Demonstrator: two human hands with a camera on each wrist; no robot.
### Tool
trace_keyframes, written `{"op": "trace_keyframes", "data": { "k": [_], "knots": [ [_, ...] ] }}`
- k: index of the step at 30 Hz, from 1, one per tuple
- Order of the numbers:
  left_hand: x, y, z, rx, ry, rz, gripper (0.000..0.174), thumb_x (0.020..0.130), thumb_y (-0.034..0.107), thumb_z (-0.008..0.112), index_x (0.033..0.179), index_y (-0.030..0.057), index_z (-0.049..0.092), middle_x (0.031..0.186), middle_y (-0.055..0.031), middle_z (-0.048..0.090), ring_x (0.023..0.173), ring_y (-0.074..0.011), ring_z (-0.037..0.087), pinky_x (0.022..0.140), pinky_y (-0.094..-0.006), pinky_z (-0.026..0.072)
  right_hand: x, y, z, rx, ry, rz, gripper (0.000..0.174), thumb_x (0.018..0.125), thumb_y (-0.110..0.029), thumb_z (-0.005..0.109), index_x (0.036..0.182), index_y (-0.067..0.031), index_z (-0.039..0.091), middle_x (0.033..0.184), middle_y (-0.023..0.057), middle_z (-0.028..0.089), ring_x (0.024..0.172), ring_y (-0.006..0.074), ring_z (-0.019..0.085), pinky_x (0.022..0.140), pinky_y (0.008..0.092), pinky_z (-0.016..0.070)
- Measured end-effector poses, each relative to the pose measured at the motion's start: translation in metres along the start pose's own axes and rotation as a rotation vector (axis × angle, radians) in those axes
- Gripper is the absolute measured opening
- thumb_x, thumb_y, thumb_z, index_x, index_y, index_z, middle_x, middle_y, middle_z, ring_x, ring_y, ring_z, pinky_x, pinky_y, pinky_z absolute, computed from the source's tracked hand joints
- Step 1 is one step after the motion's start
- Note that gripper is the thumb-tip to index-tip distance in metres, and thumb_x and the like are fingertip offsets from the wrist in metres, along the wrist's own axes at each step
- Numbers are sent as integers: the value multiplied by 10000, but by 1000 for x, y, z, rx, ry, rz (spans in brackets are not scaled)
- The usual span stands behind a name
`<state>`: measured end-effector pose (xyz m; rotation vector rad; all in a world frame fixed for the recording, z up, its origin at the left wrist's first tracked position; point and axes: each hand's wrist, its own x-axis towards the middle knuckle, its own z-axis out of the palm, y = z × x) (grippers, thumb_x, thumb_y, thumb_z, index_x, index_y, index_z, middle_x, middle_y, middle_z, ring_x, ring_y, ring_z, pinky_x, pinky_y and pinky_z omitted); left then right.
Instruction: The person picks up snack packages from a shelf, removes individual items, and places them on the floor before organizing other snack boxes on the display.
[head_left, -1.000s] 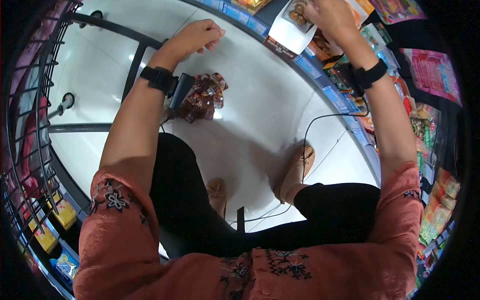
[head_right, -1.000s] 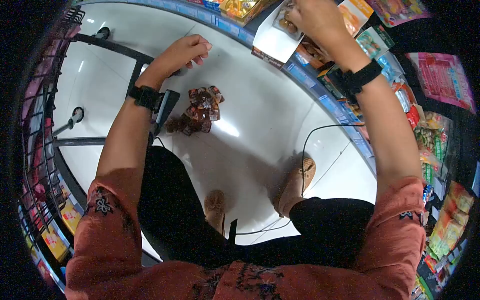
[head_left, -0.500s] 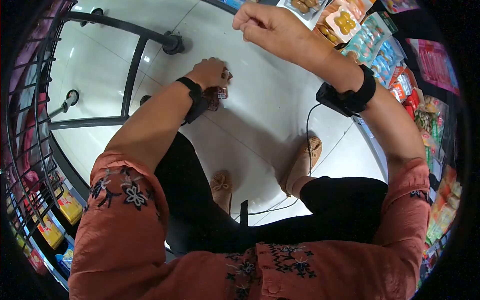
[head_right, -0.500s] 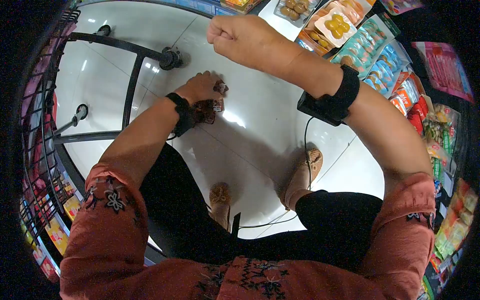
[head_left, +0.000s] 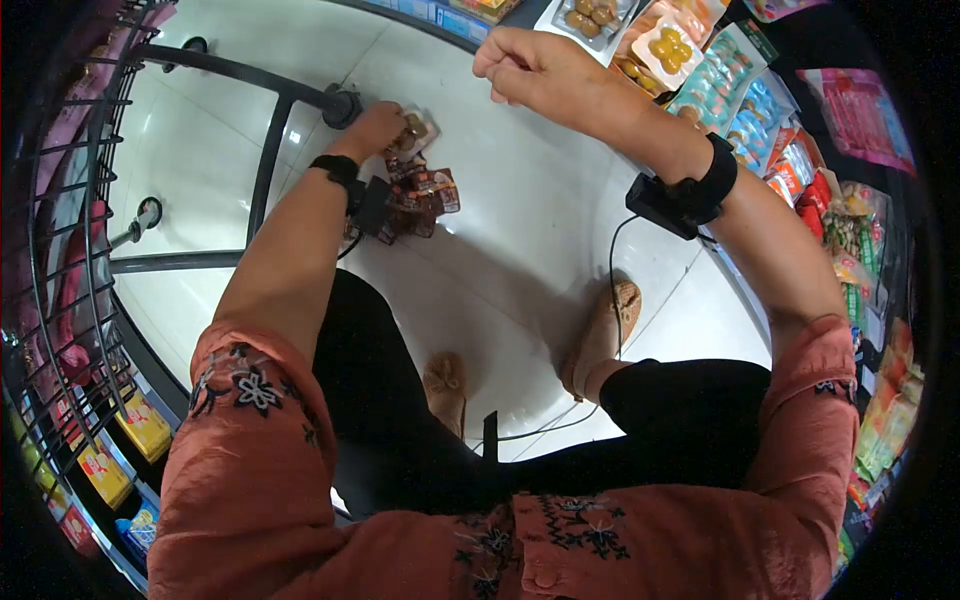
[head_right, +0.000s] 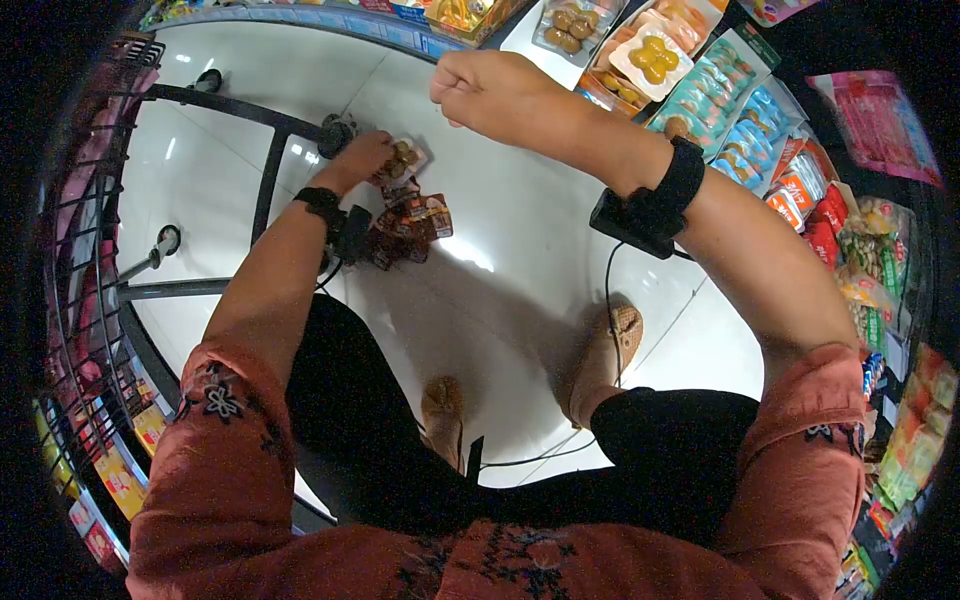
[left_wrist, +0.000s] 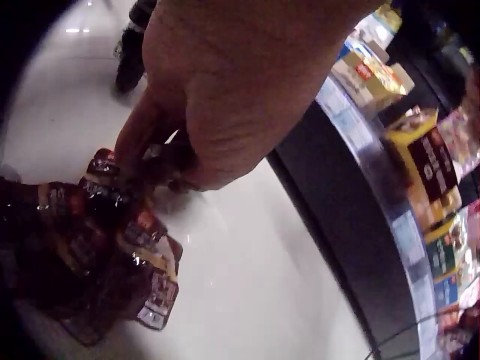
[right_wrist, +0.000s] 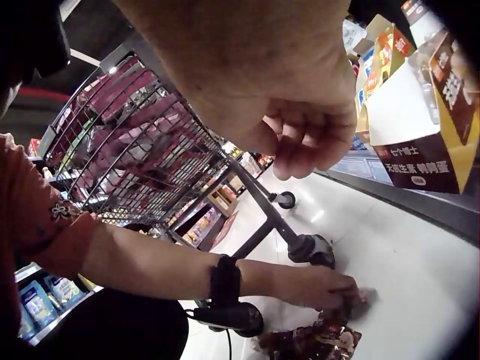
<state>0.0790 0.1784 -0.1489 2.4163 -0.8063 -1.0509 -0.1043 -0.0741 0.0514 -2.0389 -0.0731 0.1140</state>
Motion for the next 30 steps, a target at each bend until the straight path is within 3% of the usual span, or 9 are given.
{"op": "trace_keyframes", "data": {
  "k": [2,5,7,8,11,20,25,27,30],
  "knots": [
    [-36,18,-33,-573,-2,-80,326,987,254,544,1213,43,648,1264,-92,666,1057,-261,687,827,-434,597,1,2,-4,76,6,31,176,948,-208,598,1012,-49,640,856,31,674,768,117,635,702,294,537],
    [-61,61,-76,-851,-49,-37,300,1002,241,558,1206,49,664,1183,-31,666,1085,-138,638,813,-337,594,4,-5,-13,129,-2,119,208,961,-231,600,1058,-50,637,920,31,687,781,118,661,689,282,547],
    [-65,78,-92,-948,-92,115,330,1013,254,565,1273,63,633,1206,-29,666,1093,-141,646,819,-336,601,8,-8,-16,145,19,175,231,969,-245,601,1087,-48,630,959,30,684,790,120,679,675,279,553],
    [-66,87,-98,-997,-117,194,349,1019,260,569,1307,71,618,1217,-28,666,1097,-143,651,823,-335,604,11,-9,-18,109,2,196,279,1030,-248,549,1195,-36,623,1015,24,678,812,84,660,673,246,522],
    [-80,127,-110,-993,-144,336,384,1016,280,595,1326,55,604,1241,-51,666,1106,-148,662,827,-327,607,17,-16,-24,120,55,188,319,1034,-281,578,1220,-27,629,1011,23,675,791,83,662,652,239,524],
    [-76,169,-97,-982,-188,381,382,1021,274,623,1331,52,589,1186,-62,701,1051,-160,698,826,-347,594,20,-12,-54,243,41,229,278,1017,-284,649,1119,-27,679,937,13,678,694,86,665,589,219,509],
    [-68,187,-87,-1047,-68,425,383,1038,297,603,1334,54,595,1212,-72,691,1066,-173,686,859,-329,569,19,-12,-76,212,38,167,227,997,-239,673,1089,-33,690,945,12,694,702,68,636,598,221,504],
    [-67,193,-90,-1026,26,400,385,1043,313,597,1327,53,602,1211,-77,689,1054,-174,685,861,-322,561,19,-15,-97,134,137,165,202,985,-242,677,1100,-77,700,930,-19,686,744,47,591,662,220,504],
    [-66,192,-96,-936,157,302,388,1044,338,594,1305,51,619,1181,-73,691,1020,-167,684,845,-312,553,26,-9,-141,42,268,36,180,981,-240,667,1058,-83,709,880,-32,678,748,49,604,656,232,518]
  ]
}}
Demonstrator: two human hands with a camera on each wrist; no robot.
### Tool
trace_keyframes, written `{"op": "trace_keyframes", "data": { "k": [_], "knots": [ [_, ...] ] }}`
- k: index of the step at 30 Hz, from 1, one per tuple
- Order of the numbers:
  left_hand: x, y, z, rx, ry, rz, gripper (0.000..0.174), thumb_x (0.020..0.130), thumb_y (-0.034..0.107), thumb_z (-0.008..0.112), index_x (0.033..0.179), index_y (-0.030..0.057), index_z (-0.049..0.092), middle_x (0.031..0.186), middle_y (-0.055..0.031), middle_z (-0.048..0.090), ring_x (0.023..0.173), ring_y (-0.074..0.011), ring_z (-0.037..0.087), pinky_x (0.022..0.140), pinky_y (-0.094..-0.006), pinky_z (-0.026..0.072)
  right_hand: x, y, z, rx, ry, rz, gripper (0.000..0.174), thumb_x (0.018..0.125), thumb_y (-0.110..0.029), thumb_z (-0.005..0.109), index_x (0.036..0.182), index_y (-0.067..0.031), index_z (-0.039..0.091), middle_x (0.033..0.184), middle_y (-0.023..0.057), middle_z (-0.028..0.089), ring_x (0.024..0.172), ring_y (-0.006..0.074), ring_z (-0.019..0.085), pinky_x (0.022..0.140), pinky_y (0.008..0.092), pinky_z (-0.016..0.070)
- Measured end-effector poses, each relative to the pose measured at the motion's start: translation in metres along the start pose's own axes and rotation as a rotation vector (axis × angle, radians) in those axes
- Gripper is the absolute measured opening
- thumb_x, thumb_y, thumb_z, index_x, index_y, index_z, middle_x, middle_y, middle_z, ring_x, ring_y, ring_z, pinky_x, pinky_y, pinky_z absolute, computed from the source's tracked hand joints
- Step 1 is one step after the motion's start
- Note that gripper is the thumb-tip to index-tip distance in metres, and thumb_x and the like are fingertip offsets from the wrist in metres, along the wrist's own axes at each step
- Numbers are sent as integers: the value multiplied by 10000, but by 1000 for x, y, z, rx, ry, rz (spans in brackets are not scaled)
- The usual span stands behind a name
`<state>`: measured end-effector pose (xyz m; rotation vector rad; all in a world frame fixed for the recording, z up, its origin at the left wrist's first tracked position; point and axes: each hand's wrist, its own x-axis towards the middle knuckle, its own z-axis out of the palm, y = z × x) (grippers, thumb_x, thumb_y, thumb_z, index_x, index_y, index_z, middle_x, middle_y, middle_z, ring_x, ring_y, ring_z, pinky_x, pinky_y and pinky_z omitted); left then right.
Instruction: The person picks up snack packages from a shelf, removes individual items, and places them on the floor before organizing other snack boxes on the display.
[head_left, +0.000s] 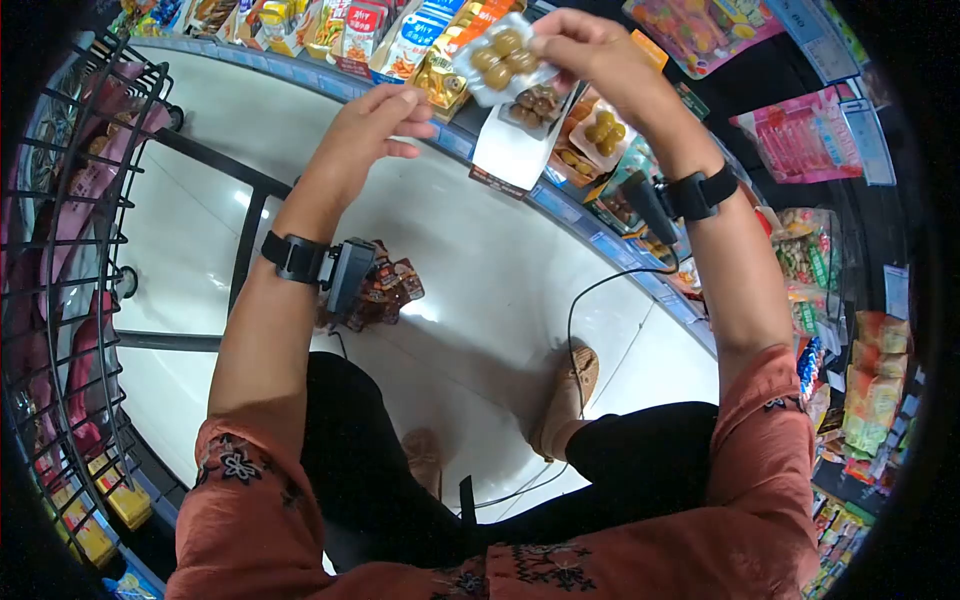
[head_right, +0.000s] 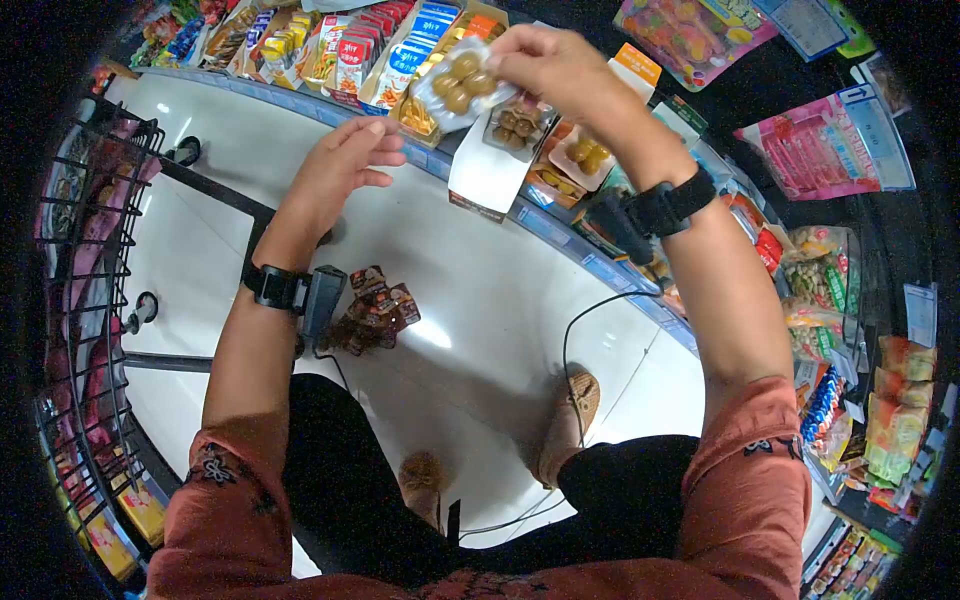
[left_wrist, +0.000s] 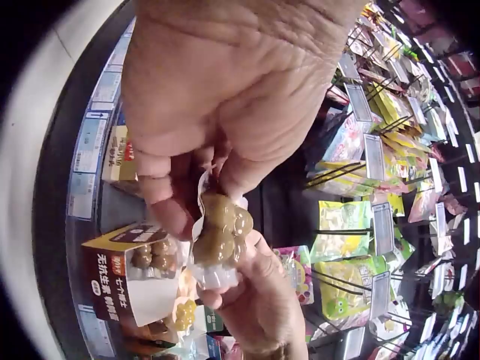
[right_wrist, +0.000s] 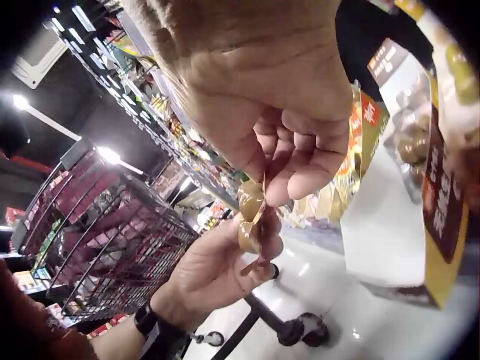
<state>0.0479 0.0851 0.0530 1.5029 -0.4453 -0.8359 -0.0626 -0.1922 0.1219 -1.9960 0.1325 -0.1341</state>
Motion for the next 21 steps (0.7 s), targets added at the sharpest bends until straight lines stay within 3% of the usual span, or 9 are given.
{"op": "trace_keyframes", "data": {
  "k": [2,5,6,13,14,17,21],
  "knots": [
    [4,-7,-9,50,49,-49,390,1044,354,592,1285,49,629,1151,-67,692,1001,-161,683,833,-307,550,3,4,-16,-92,81,-40,170,968,-224,665,995,-61,706,843,-26,677,727,64,604,647,251,512],
    [4,-14,-13,67,33,-91,393,1043,372,588,1262,49,637,1111,-56,690,976,-149,680,827,-302,547,3,19,-35,-287,-97,6,123,1008,-208,622,993,-94,666,855,-65,624,775,31,579,693,219,490],
    [4,-16,-13,87,10,-98,394,1042,377,589,1258,51,638,1108,-57,690,972,-147,679,824,-301,546,6,37,-37,-350,-90,-58,140,1008,-195,613,961,-68,646,837,-54,610,770,46,579,700,231,495],
    [0,-16,-10,156,-37,-104,448,1004,392,626,1248,16,641,1088,-70,696,959,-155,687,759,-282,548,-4,44,-6,-600,-45,42,108,954,-142,639,944,-34,636,764,-10,598,748,68,587,685,274,509],
    [1,-17,-10,158,-38,-107,455,1003,394,628,1252,13,640,1089,-73,696,961,-157,688,758,-282,547,-1,59,-5,-612,-34,-19,112,945,-157,650,966,-46,654,776,26,638,721,104,606,670,309,518],
    [2,-22,-13,195,-54,-112,406,1026,414,602,1227,64,651,1081,-50,685,942,-140,676,790,-295,543,-3,57,7,-675,-40,42,121,934,-168,655,975,-56,674,801,70,676,722,165,641,676,347,527],
    [3,-26,-16,196,-58,-124,405,1028,411,600,1232,64,651,1081,-49,683,944,-141,678,784,-290,541,-2,66,14,-745,-28,17,135,917,-166,648,978,-49,678,855,133,705,756,278,677,711,386,535]
  ]
}}
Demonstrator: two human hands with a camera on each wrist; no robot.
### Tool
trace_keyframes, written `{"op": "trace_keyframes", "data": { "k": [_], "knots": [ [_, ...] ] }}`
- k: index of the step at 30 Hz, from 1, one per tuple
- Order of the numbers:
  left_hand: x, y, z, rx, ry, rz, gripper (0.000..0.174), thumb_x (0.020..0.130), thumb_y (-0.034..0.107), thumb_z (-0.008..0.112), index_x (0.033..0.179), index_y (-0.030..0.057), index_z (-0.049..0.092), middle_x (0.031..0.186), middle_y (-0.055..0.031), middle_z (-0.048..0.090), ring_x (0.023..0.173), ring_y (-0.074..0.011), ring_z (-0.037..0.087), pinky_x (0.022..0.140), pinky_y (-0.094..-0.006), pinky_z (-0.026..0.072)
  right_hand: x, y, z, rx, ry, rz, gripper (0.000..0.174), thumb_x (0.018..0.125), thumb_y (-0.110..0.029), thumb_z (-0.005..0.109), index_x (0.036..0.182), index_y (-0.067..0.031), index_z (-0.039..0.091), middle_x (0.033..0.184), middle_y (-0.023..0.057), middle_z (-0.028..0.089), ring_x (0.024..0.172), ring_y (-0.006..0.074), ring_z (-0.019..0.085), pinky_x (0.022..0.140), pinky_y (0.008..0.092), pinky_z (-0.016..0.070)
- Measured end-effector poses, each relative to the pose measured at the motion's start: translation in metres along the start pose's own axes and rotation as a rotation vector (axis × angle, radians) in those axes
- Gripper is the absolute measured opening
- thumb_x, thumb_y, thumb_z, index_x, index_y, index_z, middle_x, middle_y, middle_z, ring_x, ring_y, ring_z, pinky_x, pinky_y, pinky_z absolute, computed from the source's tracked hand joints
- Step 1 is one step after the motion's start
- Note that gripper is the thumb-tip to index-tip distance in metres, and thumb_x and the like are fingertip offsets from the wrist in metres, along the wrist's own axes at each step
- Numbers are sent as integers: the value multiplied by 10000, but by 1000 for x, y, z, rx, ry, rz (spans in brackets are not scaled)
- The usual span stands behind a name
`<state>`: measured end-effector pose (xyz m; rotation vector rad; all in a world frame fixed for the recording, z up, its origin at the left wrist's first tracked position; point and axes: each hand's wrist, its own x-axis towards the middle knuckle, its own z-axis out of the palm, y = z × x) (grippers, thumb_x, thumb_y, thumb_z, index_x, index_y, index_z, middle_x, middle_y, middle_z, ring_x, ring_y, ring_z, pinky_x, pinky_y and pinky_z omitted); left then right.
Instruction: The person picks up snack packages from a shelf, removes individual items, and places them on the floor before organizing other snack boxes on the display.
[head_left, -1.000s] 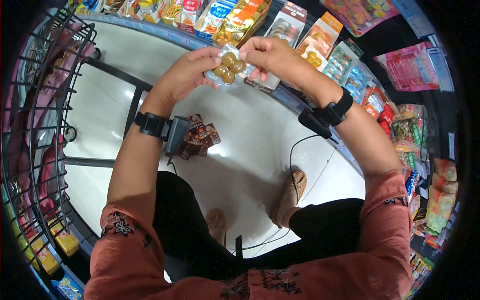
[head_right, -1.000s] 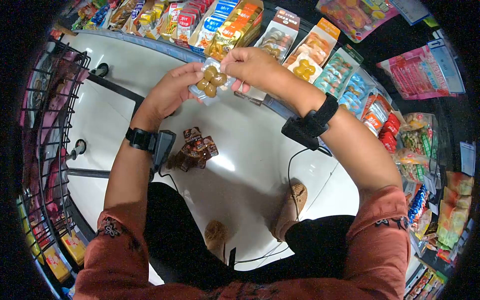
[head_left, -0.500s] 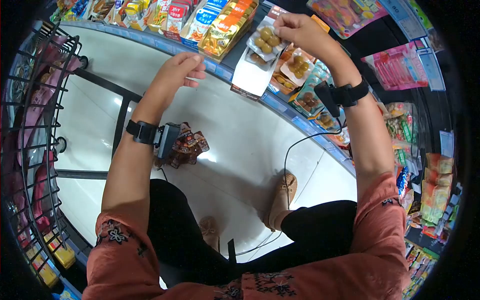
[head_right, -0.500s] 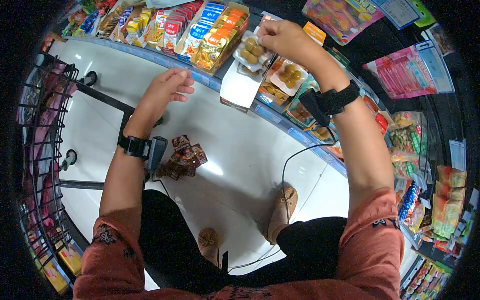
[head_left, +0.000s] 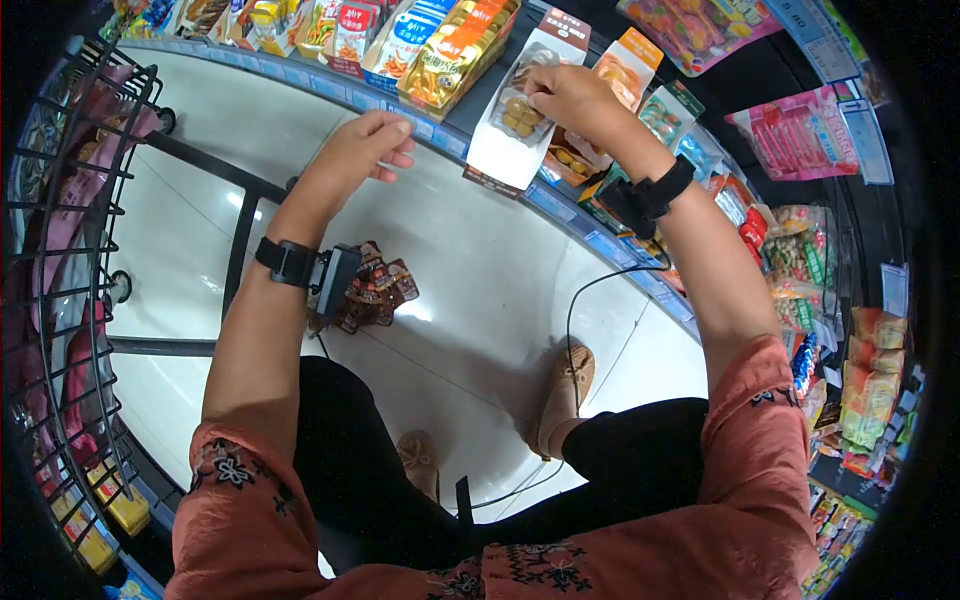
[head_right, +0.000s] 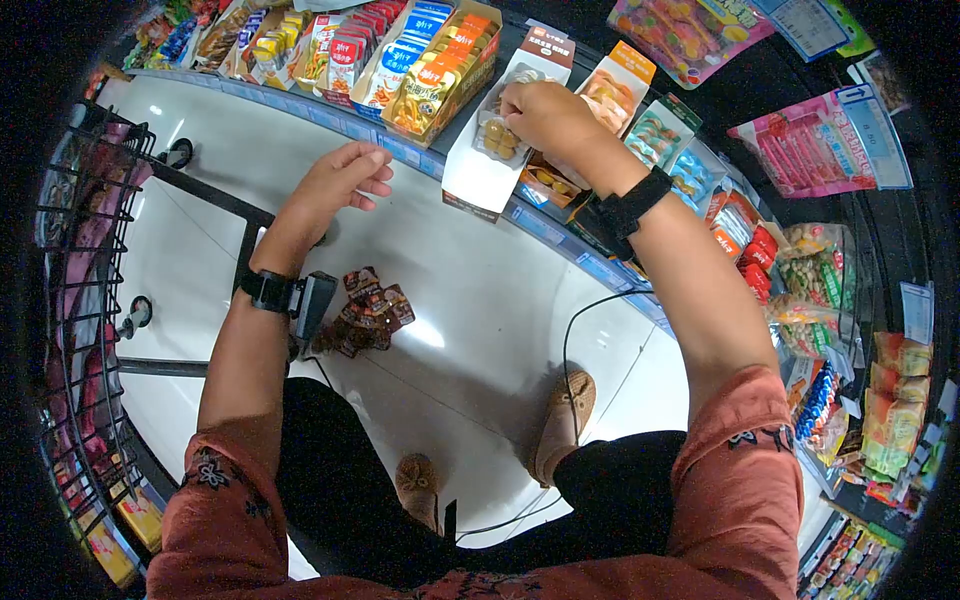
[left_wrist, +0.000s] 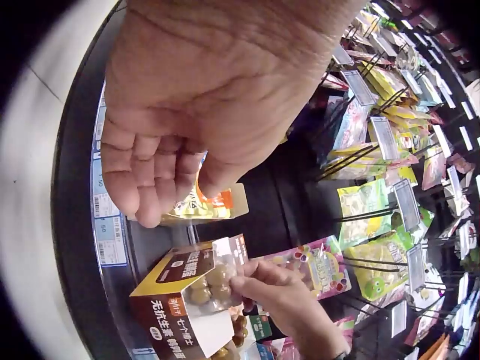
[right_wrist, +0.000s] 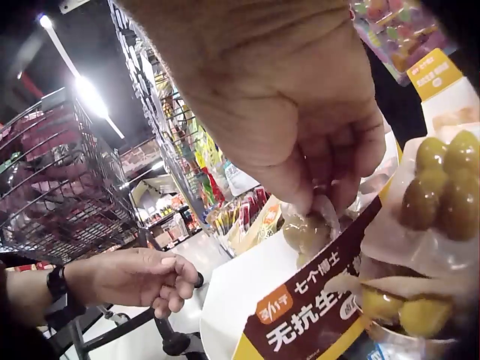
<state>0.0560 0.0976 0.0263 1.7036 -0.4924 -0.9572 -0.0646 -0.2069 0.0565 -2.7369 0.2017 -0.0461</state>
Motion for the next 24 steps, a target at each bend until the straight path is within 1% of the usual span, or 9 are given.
{"op": "trace_keyframes", "data": {
  "k": [2,5,8,17,20,23,24],
  "knots": [
    [0,-1,0,11,0,-4,404,1028,408,600,1234,64,651,1083,-51,683,945,-142,680,780,-289,541,0,2,5,-39,26,-24,133,909,-162,644,964,-44,673,881,150,711,802,320,687,739,400,537],
    [3,-5,-1,27,-14,-4,406,1027,406,601,1237,61,650,1086,-55,683,945,-145,684,774,-291,542,-2,-6,4,-104,25,-30,123,906,-156,639,932,-38,660,914,157,701,870,359,676,774,429,530],
    [3,-7,-1,27,-19,-8,405,1028,401,601,1238,58,649,1088,-57,683,942,-147,686,770,-291,543,-3,-10,6,-172,40,-15,116,904,-149,638,898,-33,642,924,150,683,910,363,666,792,446,521],
    [0,-12,0,69,-41,-47,436,1008,450,607,1205,62,646,1087,-54,683,956,-146,676,777,-293,539,-3,-6,13,-211,167,-81,108,893,-134,648,935,-40,616,952,158,676,925,368,662,796,455,518],
    [-4,-13,-1,53,-30,-43,429,992,397,623,1220,34,638,1084,-77,689,920,-146,678,736,-291,538,-4,-5,11,-188,191,-102,118,902,-151,643,945,-46,611,936,167,674,912,372,665,791,453,522],
    [1,-20,-6,95,10,-22,408,987,396,624,1183,39,649,1040,-54,694,903,-133,673,728,-295,539,-5,-13,4,-197,219,-155,123,907,-151,620,994,-78,667,981,150,718,937,374,697,794,483,563],
    [3,-22,-10,126,-2,3,414,988,417,621,1173,48,653,1047,-50,694,911,-136,675,747,-301,538,-5,-15,4,-157,248,-189,125,924,-165,612,990,-68,654,946,151,709,905,368,697,774,474,557]
  ]
}}
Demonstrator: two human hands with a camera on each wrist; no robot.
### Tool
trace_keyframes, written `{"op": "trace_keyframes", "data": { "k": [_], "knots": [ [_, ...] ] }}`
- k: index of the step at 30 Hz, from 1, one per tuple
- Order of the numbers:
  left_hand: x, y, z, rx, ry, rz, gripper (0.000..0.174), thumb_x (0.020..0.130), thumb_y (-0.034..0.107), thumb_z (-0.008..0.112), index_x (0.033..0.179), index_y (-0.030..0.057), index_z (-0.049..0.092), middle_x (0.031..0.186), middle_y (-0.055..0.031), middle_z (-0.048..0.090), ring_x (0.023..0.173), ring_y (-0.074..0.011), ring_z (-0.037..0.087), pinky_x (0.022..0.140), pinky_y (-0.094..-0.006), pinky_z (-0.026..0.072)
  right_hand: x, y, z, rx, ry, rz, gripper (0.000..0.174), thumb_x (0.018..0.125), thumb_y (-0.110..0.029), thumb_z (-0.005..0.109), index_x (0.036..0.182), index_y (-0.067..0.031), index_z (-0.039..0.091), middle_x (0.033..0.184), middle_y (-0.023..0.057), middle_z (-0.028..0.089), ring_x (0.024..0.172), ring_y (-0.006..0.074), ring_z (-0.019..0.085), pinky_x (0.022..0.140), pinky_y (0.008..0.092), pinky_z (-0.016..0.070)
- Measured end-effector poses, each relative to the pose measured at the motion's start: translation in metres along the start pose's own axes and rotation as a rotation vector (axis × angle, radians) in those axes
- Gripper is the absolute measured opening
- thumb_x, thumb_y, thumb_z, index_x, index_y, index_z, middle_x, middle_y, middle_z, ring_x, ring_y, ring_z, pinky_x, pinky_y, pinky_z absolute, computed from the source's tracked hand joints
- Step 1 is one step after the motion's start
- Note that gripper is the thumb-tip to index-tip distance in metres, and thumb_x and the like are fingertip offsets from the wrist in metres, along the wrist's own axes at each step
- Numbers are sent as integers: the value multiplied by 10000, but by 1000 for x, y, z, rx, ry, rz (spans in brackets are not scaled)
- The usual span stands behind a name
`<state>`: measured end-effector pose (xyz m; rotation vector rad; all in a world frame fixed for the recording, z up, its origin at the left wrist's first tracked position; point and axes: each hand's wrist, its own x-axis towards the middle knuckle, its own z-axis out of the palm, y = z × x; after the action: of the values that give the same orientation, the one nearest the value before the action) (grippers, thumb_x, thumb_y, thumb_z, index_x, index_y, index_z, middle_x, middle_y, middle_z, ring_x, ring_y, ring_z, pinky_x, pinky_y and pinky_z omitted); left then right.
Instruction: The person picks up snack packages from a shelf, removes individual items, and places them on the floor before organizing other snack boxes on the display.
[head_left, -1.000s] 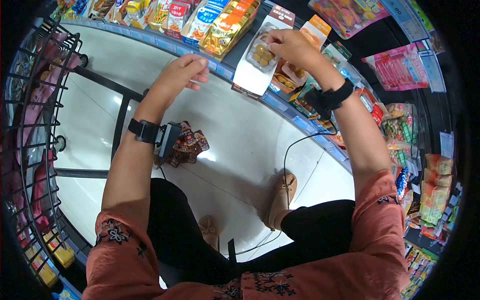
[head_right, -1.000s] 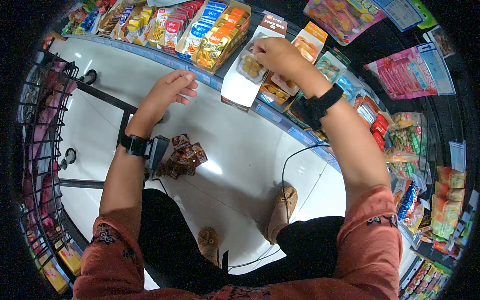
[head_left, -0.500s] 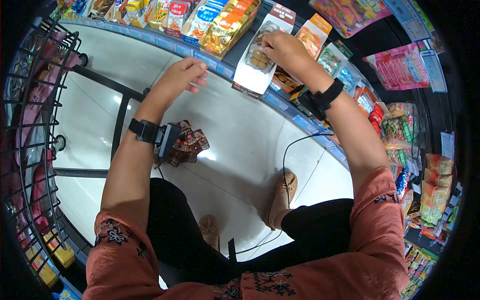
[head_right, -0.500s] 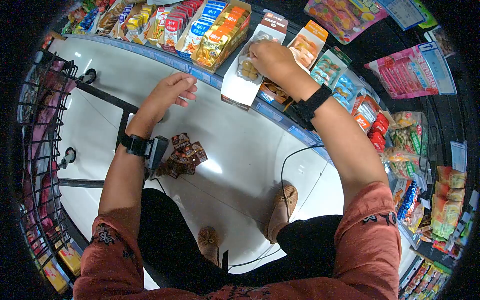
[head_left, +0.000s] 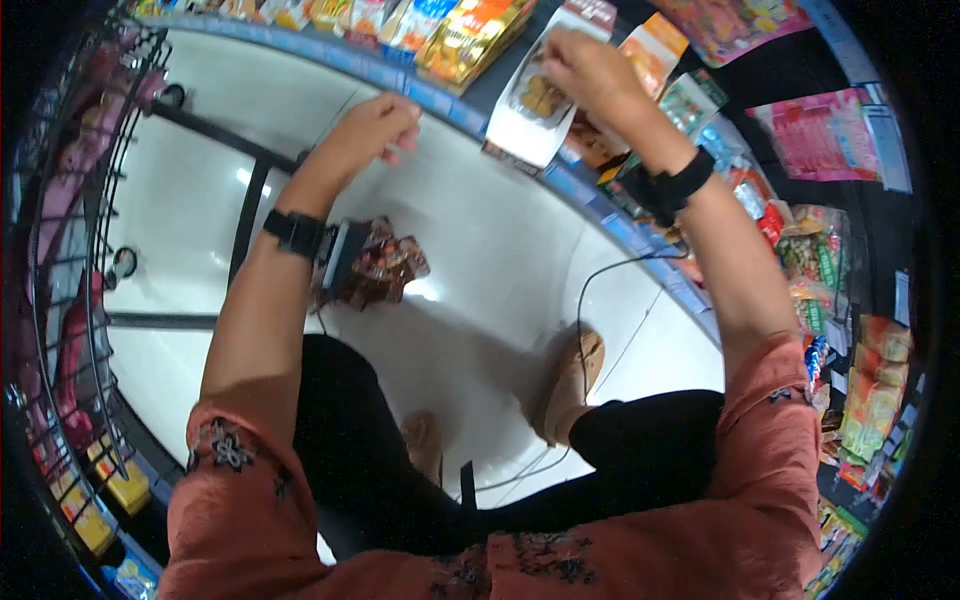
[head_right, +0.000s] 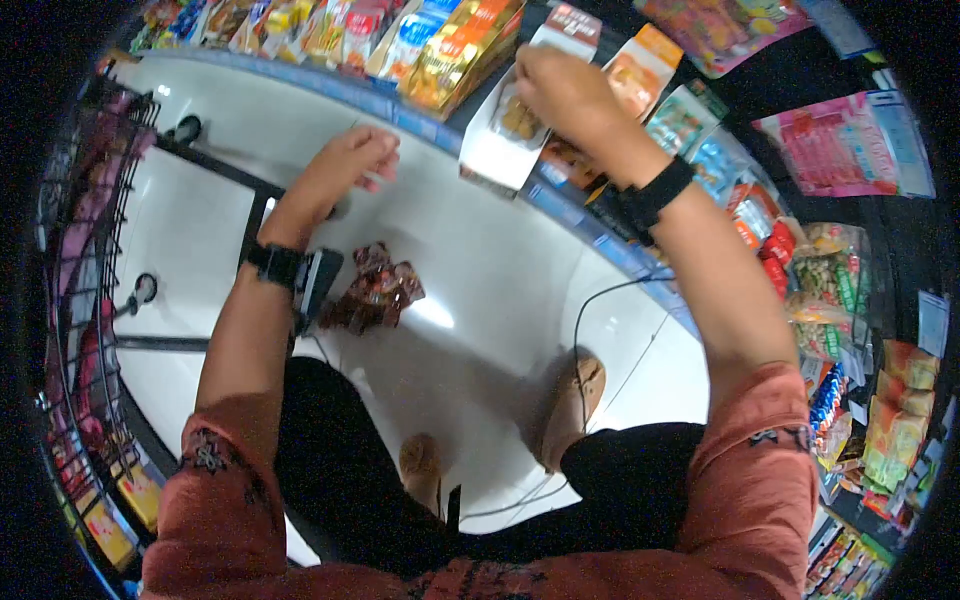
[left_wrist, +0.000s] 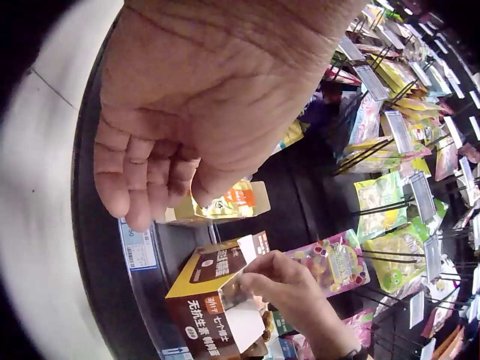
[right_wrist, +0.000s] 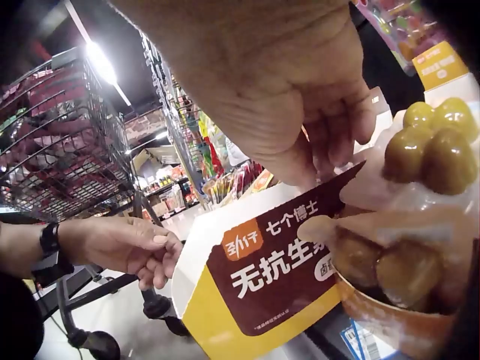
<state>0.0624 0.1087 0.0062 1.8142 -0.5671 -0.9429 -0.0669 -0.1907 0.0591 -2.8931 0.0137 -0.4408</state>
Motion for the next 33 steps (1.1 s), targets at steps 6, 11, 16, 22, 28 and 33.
{"op": "trace_keyframes", "data": {
  "k": [6,11,16,22,28,33],
  "knots": [
    [-4,-33,-9,213,7,8,376,977,414,612,1135,79,673,1016,-25,694,906,-127,669,765,-315,535,-2,-80,-18,480,-71,0,135,958,-158,602,993,-28,620,820,168,660,756,296,672,697,396,527],
    [9,-92,-6,551,-71,35,362,914,365,663,1061,36,691,955,-126,719,852,-259,690,756,-394,550,-18,-105,5,602,-224,-132,150,976,-204,629,977,-55,639,737,102,631,662,213,616,642,373,499],
    [3,-160,5,909,-116,10,365,869,326,693,1051,11,717,1036,-232,730,965,-420,699,848,-488,555,-31,-112,19,632,-351,-134,155,982,-210,629,989,-56,647,723,93,632,663,213,613,636,368,495],
    [-23,-168,19,1061,-228,-181,457,783,323,796,1128,32,728,1157,-217,723,1073,-392,698,903,-457,577,-41,-111,25,680,-450,-88,158,985,-205,611,1000,-52,648,740,100,649,676,214,622,645,376,501],
    [-8,-199,19,1060,-211,-153,460,749,309,825,1107,32,744,1139,-201,736,1073,-367,706,892,-441,587,-47,-103,28,691,-457,-98,146,965,-180,604,1010,-50,656,769,118,665,702,231,635,656,387,509],
    [-4,-167,4,942,-289,-185,491,786,340,810,1135,7,719,1102,-197,739,950,-334,727,819,-404,592,-52,-101,36,654,-530,-71,114,980,-133,570,1029,-48,628,785,56,625,732,150,595,682,327,506]
  ]
}}
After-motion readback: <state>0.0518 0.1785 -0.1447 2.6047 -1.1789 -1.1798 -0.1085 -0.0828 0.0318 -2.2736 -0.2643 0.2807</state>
